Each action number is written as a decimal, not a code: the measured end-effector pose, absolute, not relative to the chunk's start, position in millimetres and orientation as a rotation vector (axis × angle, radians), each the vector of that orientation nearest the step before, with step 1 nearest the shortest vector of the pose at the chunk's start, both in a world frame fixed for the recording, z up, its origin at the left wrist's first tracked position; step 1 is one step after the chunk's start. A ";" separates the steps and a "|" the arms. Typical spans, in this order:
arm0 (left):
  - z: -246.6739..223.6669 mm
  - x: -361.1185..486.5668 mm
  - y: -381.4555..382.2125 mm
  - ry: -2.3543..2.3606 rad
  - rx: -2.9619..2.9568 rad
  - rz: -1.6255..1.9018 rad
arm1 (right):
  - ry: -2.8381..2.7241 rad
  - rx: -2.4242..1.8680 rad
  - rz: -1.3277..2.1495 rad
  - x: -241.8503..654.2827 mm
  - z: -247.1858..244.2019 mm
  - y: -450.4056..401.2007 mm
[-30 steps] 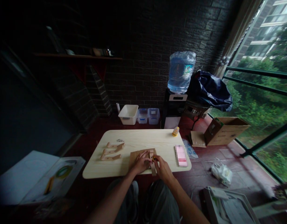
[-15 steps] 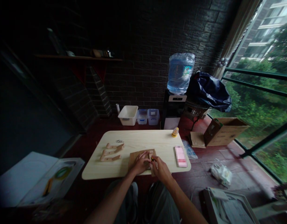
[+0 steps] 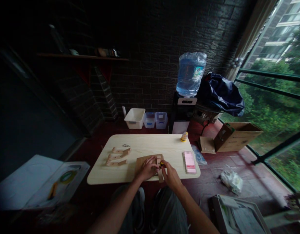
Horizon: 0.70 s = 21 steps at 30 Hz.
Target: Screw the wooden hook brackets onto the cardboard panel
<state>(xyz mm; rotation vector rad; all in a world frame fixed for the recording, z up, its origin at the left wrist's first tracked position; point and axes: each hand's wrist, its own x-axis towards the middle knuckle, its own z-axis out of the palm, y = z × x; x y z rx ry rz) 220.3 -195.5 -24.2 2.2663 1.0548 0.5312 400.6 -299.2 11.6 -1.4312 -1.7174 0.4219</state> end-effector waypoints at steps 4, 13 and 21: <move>-24.1 220.1 -195.6 1.058 2.260 0.526 | -1.728 -1.440 0.408 397.9 12.9 -298.1; -26.8 220.0 -195.0 1.061 2.263 0.537 | -1.753 -1.409 0.418 397.6 15.1 -295.8; -31.0 220.6 -194.5 1.057 2.274 0.545 | -1.767 -1.337 0.431 398.8 17.1 -291.5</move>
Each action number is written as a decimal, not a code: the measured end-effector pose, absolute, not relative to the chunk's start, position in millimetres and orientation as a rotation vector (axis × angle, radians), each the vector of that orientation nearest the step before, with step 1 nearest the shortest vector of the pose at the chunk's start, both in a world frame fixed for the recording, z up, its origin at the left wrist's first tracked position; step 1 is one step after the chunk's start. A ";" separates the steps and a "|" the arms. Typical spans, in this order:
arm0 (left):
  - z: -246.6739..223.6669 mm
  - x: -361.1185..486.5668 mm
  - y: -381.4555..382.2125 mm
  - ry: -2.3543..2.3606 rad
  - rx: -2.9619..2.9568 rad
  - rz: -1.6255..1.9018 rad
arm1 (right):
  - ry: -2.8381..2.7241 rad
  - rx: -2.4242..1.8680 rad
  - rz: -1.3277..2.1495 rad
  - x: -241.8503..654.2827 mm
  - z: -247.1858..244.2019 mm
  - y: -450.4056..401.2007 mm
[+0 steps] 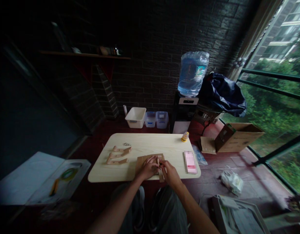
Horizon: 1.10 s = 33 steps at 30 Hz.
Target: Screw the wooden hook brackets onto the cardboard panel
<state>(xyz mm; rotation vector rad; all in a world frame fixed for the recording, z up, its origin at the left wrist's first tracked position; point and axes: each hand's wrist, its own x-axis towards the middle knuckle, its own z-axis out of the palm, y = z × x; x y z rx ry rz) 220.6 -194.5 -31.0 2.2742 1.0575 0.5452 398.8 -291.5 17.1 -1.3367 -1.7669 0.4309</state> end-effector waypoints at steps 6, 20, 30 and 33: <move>-33.2 220.8 -195.9 1.062 2.273 0.558 | -1.746 -1.338 0.414 399.0 17.9 -294.3; -31.4 221.0 -196.2 1.059 2.300 0.555 | -1.858 -1.415 0.463 398.6 36.9 -296.1; -28.4 221.3 -196.6 1.058 2.306 0.541 | -1.916 -1.490 0.342 403.4 41.5 -296.0; -29.3 221.5 -195.9 1.048 2.316 0.542 | -2.177 -1.626 0.352 405.0 68.8 -289.8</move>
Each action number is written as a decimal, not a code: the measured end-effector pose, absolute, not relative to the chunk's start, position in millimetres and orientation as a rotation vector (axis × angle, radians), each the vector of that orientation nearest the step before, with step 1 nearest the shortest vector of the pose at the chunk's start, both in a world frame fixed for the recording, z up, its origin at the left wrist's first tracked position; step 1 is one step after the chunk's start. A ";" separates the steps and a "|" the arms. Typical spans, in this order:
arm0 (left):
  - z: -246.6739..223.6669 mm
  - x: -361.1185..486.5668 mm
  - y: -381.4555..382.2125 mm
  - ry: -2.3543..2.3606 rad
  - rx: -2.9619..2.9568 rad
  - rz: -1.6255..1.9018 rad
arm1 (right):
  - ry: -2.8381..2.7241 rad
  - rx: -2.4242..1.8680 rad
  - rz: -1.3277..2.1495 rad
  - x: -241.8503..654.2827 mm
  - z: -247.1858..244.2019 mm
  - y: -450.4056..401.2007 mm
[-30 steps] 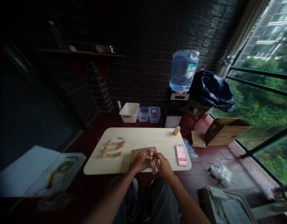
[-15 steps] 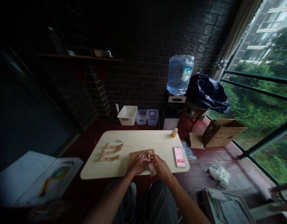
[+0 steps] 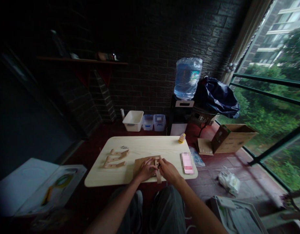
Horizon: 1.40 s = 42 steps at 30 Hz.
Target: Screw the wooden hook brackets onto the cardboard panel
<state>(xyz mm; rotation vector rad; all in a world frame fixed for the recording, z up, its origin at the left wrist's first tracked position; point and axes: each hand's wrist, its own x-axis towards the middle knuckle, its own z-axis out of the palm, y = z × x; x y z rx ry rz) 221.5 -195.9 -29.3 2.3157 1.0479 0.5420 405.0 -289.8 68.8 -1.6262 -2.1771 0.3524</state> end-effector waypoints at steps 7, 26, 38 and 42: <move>-32.0 220.4 -194.9 1.037 2.335 0.548 | -2.595 -1.776 0.297 396.9 101.4 -263.4; -32.9 219.4 -194.4 1.030 2.356 0.566 | -2.636 -1.846 0.242 390.1 98.8 -265.9; -31.2 221.7 -196.0 1.051 2.350 0.530 | -2.664 -1.858 0.243 387.3 99.3 -259.9; -24.0 220.1 -197.6 1.046 2.345 0.510 | -2.658 -1.878 0.240 387.8 105.0 -261.3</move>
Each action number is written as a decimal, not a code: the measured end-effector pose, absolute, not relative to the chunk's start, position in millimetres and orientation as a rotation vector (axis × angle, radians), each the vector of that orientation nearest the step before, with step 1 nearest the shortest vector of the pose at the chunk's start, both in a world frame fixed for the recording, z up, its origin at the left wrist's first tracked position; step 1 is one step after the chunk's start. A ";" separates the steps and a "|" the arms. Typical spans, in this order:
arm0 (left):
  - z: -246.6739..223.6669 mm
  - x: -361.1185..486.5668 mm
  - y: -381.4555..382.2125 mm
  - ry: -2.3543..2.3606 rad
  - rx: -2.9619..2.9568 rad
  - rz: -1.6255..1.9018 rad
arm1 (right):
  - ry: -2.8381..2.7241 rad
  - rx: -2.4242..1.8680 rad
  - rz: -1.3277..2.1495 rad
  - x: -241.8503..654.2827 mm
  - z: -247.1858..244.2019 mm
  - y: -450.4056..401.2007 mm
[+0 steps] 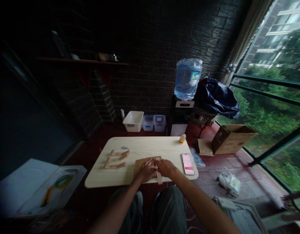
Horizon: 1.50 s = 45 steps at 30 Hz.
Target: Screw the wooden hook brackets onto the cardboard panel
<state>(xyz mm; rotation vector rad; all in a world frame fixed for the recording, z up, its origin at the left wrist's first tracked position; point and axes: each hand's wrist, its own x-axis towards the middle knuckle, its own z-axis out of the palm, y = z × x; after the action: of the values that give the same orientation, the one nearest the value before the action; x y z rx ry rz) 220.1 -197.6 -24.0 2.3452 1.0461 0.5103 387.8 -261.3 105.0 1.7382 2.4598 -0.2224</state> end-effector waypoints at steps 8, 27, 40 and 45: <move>-20.3 218.1 -199.0 1.059 2.343 0.490 | 2.400 1.761 -0.182 382.8 109.4 -259.4; -15.8 217.1 -200.3 1.073 2.350 0.459 | 2.427 1.702 -0.226 377.3 113.0 -251.1; -14.6 216.7 -200.5 1.051 2.384 0.467 | 2.448 1.700 -0.173 379.6 101.5 -261.2; -18.9 217.1 -198.1 1.043 2.360 0.490 | 2.458 1.669 -0.170 378.5 103.6 -259.4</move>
<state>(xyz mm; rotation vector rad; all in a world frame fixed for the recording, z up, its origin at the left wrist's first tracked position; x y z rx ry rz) 217.1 -198.1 -18.9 2.3600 1.0432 0.4903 378.5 -259.4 103.6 1.6686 2.4576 -0.1705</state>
